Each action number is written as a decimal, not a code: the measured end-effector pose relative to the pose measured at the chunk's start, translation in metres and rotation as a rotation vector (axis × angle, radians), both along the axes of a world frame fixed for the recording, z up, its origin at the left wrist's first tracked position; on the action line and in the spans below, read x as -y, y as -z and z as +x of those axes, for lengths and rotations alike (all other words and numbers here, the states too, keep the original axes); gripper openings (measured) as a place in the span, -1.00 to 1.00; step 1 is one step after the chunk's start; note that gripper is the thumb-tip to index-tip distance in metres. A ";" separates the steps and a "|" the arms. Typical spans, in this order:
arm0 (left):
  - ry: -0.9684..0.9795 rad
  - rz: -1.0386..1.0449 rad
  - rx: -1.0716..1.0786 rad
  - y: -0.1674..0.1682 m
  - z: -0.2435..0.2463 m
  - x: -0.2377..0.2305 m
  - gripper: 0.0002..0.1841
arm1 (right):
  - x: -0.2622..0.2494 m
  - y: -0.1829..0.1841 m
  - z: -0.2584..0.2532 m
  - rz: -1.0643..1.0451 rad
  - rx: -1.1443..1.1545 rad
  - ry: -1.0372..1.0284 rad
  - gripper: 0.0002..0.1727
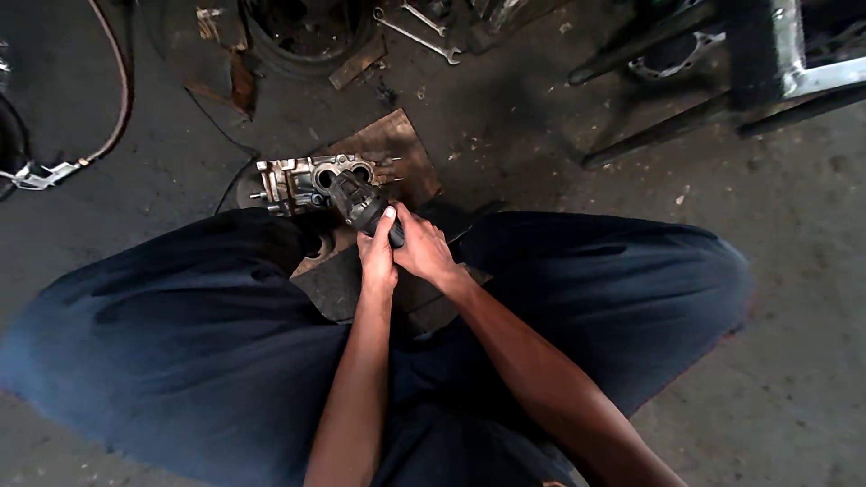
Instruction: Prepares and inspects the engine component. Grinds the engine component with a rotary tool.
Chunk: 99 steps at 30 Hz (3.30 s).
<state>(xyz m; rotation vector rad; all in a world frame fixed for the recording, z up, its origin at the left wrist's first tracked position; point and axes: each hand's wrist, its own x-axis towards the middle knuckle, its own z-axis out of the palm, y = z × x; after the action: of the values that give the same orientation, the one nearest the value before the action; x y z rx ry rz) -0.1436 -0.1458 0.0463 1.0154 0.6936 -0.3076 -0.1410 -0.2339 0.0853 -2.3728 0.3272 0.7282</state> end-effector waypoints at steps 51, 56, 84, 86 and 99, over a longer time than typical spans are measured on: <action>-0.004 -0.027 0.061 -0.029 -0.020 -0.004 -0.37 | -0.005 -0.030 -0.021 -0.056 0.082 -0.025 -0.08; 0.004 0.011 0.009 -0.018 -0.013 -0.002 -0.36 | -0.004 -0.019 -0.013 -0.053 0.055 -0.020 -0.06; 0.012 -0.054 0.060 -0.025 -0.016 -0.008 -0.40 | -0.013 -0.036 -0.013 -0.108 0.046 -0.050 -0.05; -0.008 -0.053 0.062 -0.028 -0.017 -0.007 -0.37 | -0.012 -0.037 -0.016 -0.110 0.071 -0.050 -0.05; -0.027 -0.053 0.166 -0.041 -0.025 0.003 -0.39 | 0.006 -0.029 -0.033 -0.050 0.219 0.009 -0.18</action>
<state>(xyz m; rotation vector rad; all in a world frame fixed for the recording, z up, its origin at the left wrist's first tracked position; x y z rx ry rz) -0.1681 -0.1483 0.0872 0.9680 0.5461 -0.2145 -0.1741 -0.2395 0.1144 -2.4688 0.2643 0.4543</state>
